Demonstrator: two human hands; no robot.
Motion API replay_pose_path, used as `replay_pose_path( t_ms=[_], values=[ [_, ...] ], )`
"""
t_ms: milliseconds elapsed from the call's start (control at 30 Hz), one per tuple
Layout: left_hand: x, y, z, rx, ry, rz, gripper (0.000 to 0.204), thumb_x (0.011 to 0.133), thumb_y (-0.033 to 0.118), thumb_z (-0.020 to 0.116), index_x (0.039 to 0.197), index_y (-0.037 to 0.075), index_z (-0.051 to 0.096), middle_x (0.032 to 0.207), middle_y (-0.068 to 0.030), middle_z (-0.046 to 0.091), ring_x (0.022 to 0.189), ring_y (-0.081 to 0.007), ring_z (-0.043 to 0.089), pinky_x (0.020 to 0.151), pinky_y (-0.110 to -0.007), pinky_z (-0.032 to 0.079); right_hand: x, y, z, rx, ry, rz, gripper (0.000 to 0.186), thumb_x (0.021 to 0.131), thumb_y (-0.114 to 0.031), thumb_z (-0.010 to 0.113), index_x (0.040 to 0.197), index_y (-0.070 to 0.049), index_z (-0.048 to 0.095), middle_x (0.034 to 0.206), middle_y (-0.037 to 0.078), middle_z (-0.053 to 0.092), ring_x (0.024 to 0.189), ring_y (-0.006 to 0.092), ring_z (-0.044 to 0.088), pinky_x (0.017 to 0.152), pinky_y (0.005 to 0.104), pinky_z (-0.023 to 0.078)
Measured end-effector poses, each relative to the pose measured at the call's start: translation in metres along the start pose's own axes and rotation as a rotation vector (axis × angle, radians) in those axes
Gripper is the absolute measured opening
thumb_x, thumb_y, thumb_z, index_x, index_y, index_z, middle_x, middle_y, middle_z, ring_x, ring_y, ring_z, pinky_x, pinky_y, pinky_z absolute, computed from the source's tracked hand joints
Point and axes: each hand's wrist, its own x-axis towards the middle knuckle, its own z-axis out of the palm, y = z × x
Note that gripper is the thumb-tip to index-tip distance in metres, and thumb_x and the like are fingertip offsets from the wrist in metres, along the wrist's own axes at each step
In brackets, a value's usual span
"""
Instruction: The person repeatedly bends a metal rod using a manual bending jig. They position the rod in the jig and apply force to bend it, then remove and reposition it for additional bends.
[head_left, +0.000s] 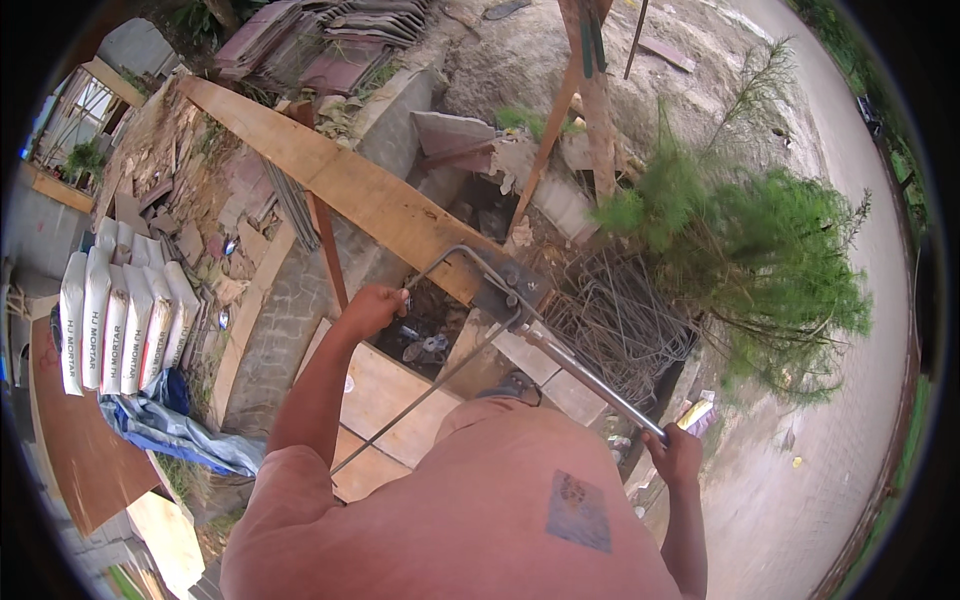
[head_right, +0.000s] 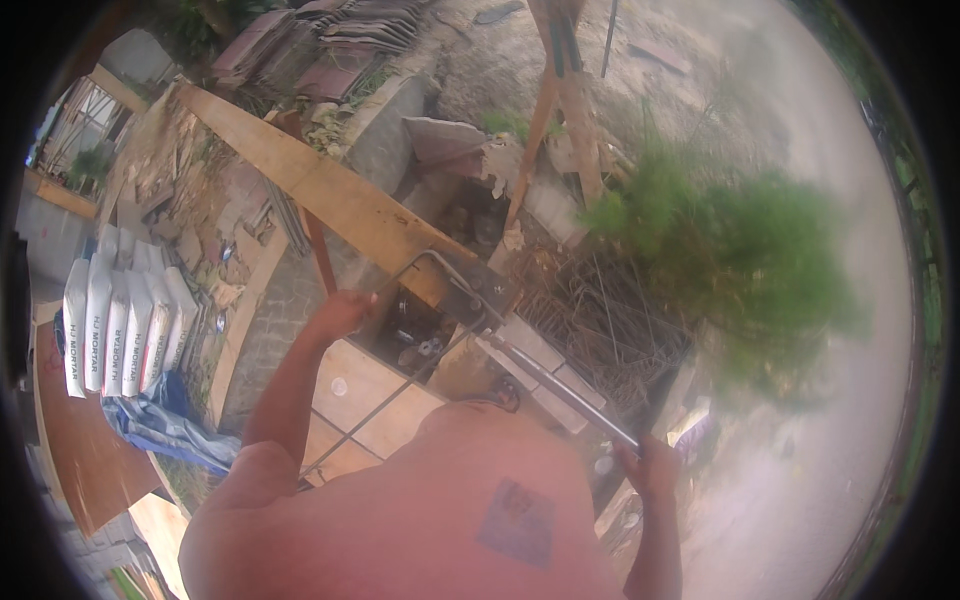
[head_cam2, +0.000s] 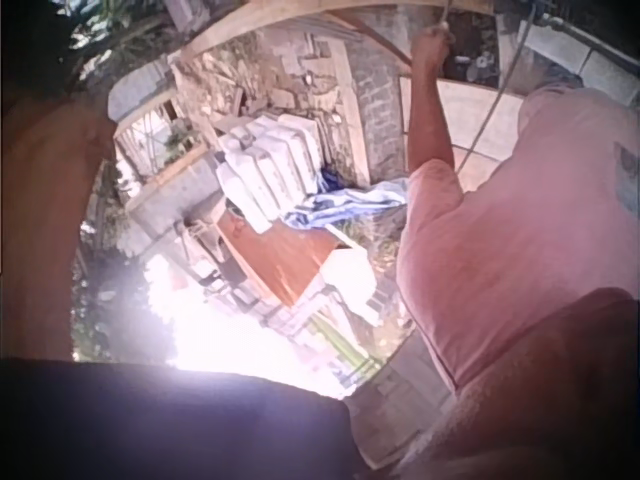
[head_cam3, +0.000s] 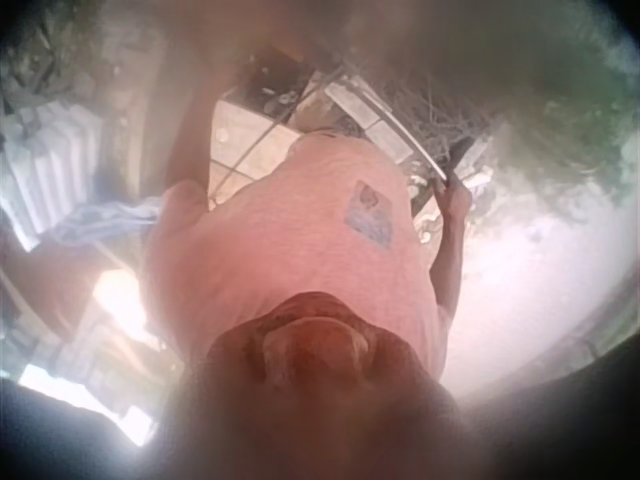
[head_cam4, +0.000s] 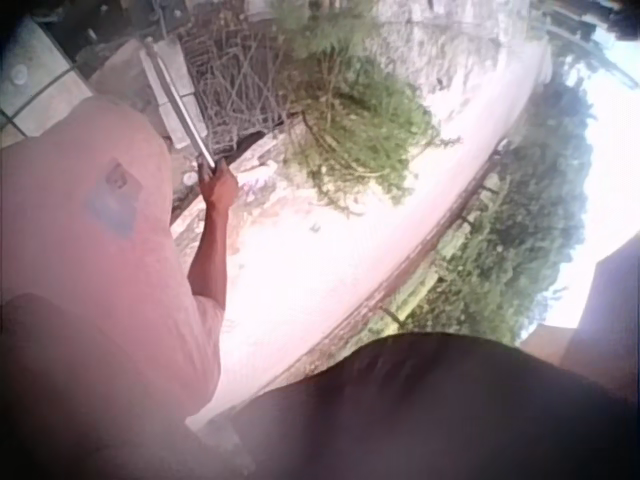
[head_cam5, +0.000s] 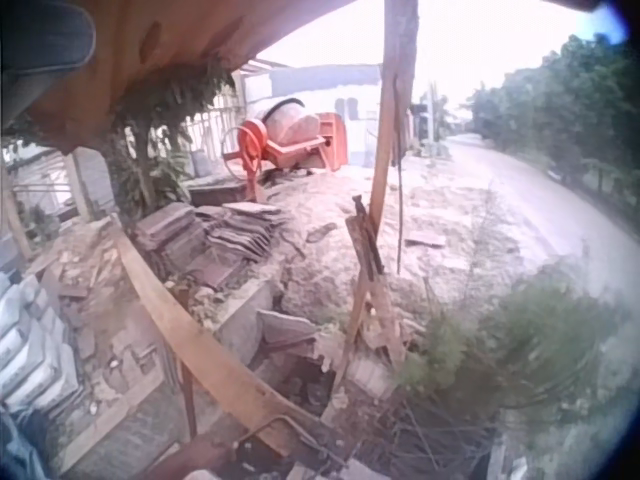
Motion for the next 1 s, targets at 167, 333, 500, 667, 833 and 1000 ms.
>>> replay_pose_path(
  t_ms=[167, 333, 500, 667, 833, 1000],
  values=[
    [0.004, -0.011, 0.006, 0.008, 0.020, 0.011, 0.042, 0.094, 0.038, 0.055, 0.078, 0.002, 0.069, 0.055, -0.0052, 0.053, 0.053, -0.0152, 0.051, 0.054, -0.034, 0.040, -0.017, 0.015, -0.009, -0.065, 0.053, -0.032, 0.040, 0.075, -0.037, 0.077, 0.066, -0.006, 0.054, 0.058, 0.014, 0.055, 0.055, 0.0358, 0.057, 0.051, 0.0441, 0.042],
    [0.006, -0.019, 0.009, -0.042, 0.040, 0.069, 0.043, 0.095, 0.039, 0.055, 0.077, 0.002, 0.068, 0.054, -0.0046, 0.050, 0.051, -0.0142, 0.048, 0.053, -0.033, 0.039, -0.026, 0.002, -0.024, -0.068, 0.018, -0.019, 0.039, 0.074, -0.035, 0.077, 0.065, -0.007, 0.052, 0.058, 0.013, 0.054, 0.056, 0.0344, 0.057, 0.051, 0.0431, 0.042],
    [0.018, -0.036, 0.019, -0.100, 0.011, 0.046, 0.043, 0.095, 0.040, 0.056, 0.077, 0.003, 0.068, 0.054, -0.0054, 0.051, 0.053, -0.0148, 0.050, 0.053, -0.033, 0.039, 0.028, -0.122, -0.008, 0.030, -0.046, -0.068, 0.041, 0.080, -0.041, 0.071, 0.069, -0.004, 0.057, 0.061, 0.016, 0.059, 0.062, 0.0370, 0.061, 0.058, 0.0458, 0.046],
    [0.011, -0.021, 0.010, -0.100, -0.017, 0.043, 0.043, 0.094, 0.040, 0.056, 0.076, 0.002, 0.068, 0.056, -0.0071, 0.053, 0.055, -0.0165, 0.051, 0.056, -0.034, 0.041, 0.017, -0.099, -0.015, 0.059, -0.159, 0.026, 0.036, 0.079, -0.038, 0.072, 0.073, -0.004, 0.061, 0.068, 0.014, 0.062, 0.066, 0.0340, 0.062, 0.061, 0.0444, 0.046],
    [0.012, -0.018, 0.011, -0.036, -0.028, 0.040, 0.042, 0.093, 0.039, 0.057, 0.076, 0.003, 0.069, 0.058, -0.0076, 0.054, 0.055, -0.0178, 0.052, 0.058, -0.034, 0.042, -0.036, -0.002, -0.023, -0.034, 0.009, 0.019, 0.037, 0.077, -0.034, 0.075, 0.065, -0.008, 0.051, 0.059, 0.013, 0.054, 0.056, 0.0349, 0.056, 0.051, 0.0426, 0.041],
    [0.010, -0.008, 0.005, -0.039, -0.137, -0.084, 0.039, 0.095, 0.034, 0.052, 0.083, 0.001, 0.069, 0.071, -0.0120, 0.061, 0.068, -0.0215, 0.057, 0.067, -0.034, 0.045, -0.017, -0.024, -0.004, -0.101, 0.037, 0.048, 0.037, 0.072, -0.034, 0.077, 0.065, -0.008, 0.052, 0.062, 0.013, 0.056, 0.060, 0.0359, 0.056, 0.054, 0.0452, 0.042]
  ],
)
